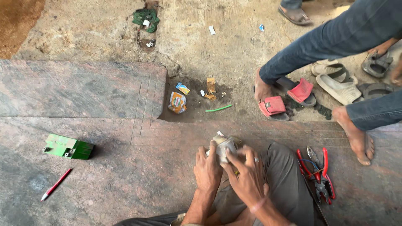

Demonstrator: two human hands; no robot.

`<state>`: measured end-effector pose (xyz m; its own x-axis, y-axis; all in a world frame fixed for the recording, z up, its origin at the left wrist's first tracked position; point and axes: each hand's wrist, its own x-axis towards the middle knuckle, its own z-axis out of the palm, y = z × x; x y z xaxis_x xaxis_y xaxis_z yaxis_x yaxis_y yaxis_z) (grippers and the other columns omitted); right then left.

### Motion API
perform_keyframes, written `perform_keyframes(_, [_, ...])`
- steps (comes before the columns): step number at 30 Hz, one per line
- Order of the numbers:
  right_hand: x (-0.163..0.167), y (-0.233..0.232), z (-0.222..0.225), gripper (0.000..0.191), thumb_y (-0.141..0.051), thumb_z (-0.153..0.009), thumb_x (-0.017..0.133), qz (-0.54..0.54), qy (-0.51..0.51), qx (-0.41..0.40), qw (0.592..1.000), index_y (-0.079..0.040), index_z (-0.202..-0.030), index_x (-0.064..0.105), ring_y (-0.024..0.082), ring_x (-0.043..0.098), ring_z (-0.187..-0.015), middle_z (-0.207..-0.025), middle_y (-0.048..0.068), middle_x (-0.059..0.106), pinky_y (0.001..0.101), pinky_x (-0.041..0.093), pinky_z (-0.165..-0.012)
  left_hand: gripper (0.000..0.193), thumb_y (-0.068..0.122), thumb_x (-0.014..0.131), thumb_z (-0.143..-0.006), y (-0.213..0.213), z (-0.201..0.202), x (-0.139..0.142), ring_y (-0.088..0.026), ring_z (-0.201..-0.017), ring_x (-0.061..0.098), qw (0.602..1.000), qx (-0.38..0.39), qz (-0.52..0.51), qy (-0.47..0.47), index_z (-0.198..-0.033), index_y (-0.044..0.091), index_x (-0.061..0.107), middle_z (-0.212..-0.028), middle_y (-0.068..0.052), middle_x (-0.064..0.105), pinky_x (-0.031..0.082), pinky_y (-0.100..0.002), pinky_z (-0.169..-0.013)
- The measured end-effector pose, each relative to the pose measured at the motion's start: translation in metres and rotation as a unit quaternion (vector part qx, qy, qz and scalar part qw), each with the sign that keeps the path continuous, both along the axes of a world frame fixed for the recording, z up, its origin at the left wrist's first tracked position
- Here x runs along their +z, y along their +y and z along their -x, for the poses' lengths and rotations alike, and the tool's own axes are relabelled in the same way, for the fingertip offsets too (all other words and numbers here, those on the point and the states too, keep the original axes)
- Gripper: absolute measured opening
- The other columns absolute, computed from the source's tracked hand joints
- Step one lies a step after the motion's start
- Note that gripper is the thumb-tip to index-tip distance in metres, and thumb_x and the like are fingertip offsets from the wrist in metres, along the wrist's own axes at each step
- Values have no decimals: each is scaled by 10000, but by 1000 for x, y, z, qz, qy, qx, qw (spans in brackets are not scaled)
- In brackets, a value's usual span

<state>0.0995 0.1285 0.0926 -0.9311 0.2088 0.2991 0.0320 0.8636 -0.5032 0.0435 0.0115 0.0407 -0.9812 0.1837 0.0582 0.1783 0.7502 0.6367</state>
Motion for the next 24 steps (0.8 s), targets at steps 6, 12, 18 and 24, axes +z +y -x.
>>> perform_keyframes(6, [3, 2, -4, 375, -296, -829, 769, 56, -33, -2, 998, -135, -1167, 778, 350, 623, -1017, -1112, 155, 613, 458, 495, -856, 610, 63, 702, -807, 1, 0, -2, -375, -1005, 635, 1000, 8, -9, 21, -1394, 141, 557, -1082, -145, 590, 596, -496, -691])
perform_keyframes(12, [-3, 6, 4, 170, -147, -857, 741, 123, 6, -9, 992, -79, -1008, 778, 310, 718, -868, -1015, 104, 715, 406, 553, -748, 649, 68, 729, -758, 3, 2, -7, -388, -1014, 619, 1000, 14, 2, -15, -1379, 134, 549, -1074, -161, 571, 585, -508, -672])
perform_keyframes(18, [-16, 9, 20, 106, -85, -831, 758, 166, 57, -9, 984, -48, -930, 758, 301, 732, -791, -896, 104, 726, 390, 559, -668, 689, 36, 716, -748, 2, 2, -10, -370, -1021, 628, 1000, 24, 10, -3, -1401, 170, 539, -1106, -143, 574, 582, -500, -715])
perform_keyframes(24, [-19, 7, 17, 156, -72, -838, 756, 192, 49, -21, 980, -38, -988, 726, 308, 730, -799, -927, 115, 723, 388, 552, -656, 724, 53, 732, -746, 3, 5, -8, -377, -1031, 626, 998, 22, 41, -33, -1422, 185, 510, -1110, -156, 551, 589, -495, -716])
